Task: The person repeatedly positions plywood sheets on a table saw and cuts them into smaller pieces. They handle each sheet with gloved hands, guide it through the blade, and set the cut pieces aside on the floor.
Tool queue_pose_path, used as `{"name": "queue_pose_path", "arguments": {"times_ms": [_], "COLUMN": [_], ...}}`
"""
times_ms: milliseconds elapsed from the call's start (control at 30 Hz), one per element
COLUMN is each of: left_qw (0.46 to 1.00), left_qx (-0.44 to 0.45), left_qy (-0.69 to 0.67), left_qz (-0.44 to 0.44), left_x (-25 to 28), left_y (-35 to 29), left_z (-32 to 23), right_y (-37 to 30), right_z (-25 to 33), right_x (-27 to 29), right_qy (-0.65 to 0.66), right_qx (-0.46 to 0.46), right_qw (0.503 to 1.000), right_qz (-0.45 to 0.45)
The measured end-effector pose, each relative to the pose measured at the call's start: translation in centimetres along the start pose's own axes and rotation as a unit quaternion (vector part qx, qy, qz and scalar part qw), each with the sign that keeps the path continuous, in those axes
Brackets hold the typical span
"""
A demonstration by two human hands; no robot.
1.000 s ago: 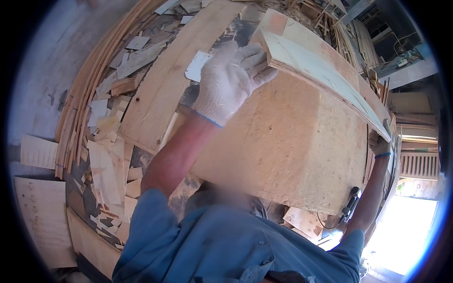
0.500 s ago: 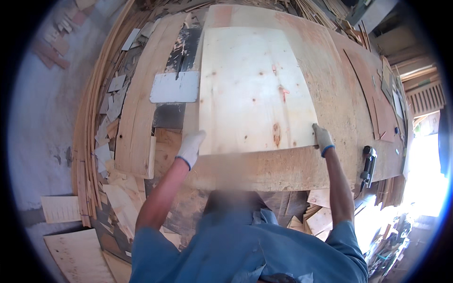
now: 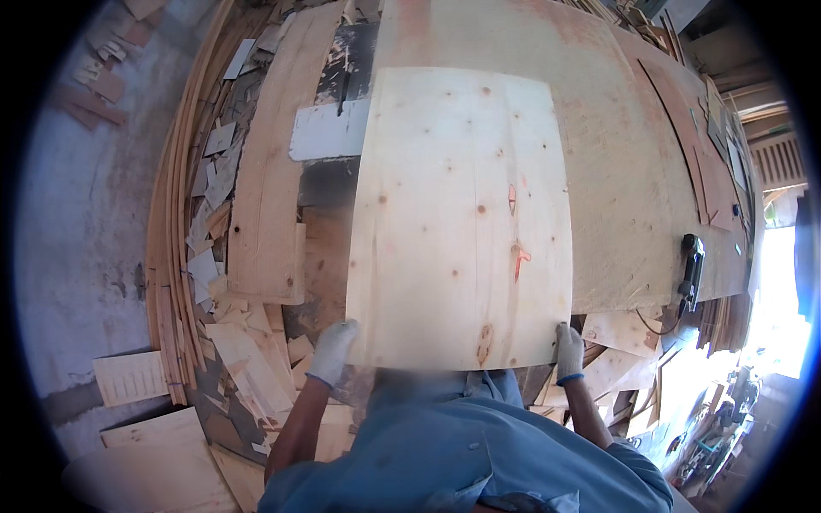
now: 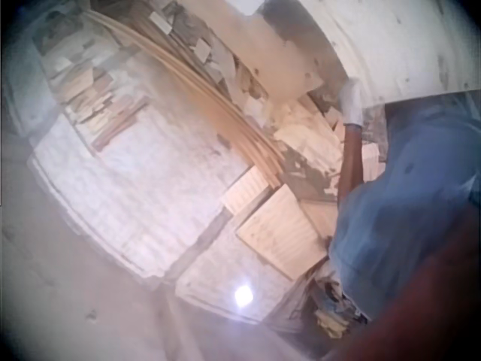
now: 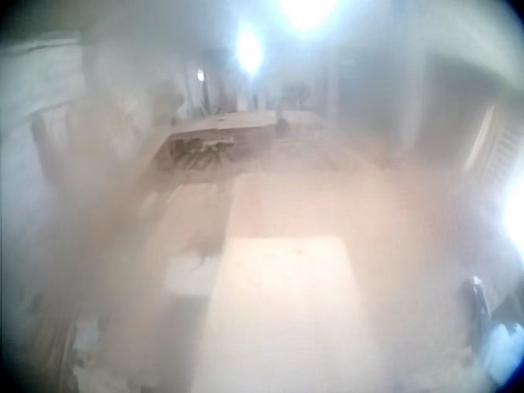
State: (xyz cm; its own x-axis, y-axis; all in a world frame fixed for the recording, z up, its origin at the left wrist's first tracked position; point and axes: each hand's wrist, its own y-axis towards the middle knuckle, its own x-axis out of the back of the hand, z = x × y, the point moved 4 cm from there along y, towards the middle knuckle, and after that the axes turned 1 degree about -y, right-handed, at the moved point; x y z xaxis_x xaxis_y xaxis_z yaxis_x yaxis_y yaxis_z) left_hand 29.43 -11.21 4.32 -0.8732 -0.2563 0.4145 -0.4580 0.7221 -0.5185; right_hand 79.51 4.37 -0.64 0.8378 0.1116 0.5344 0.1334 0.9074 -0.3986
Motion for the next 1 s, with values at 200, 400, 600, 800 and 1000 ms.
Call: {"name": "queue_pose_path", "arguments": {"times_ms": [200, 400, 600, 800, 1000], "left_qw": [0.982, 0.965, 0.934, 0.931, 0.879], "left_qx": [-0.092, -0.056, -0.305, 0.183, 0.162], "left_qy": [0.154, -0.083, 0.182, -0.309, -0.448], "left_qz": [-0.064, -0.241, -0.04, 0.07, 0.033], "left_x": [10.4, 14.4, 4.6, 3.6, 2.9], "left_y": [3.8, -3.8, -11.2, -8.4, -7.2], "left_z": [6.4, 10.1, 17.7, 18.7, 23.4], "right_y": [-10.5, -21.1, -28.1, -28.7, -24.6], "right_z": [0.1, 0.8, 8.9, 2.0, 4.7], "right_x": [-10.6, -21.1, -28.5, -31.4, -28.6], "right_qy": [0.019, -0.08, -0.118, -0.26, 0.047], "right_qx": [-0.006, 0.109, 0.063, 0.286, -0.093], "right_qw": [0.999, 0.981, 0.917, 0.832, 0.918], "right_qz": [0.026, 0.14, 0.377, 0.399, 0.384]}}
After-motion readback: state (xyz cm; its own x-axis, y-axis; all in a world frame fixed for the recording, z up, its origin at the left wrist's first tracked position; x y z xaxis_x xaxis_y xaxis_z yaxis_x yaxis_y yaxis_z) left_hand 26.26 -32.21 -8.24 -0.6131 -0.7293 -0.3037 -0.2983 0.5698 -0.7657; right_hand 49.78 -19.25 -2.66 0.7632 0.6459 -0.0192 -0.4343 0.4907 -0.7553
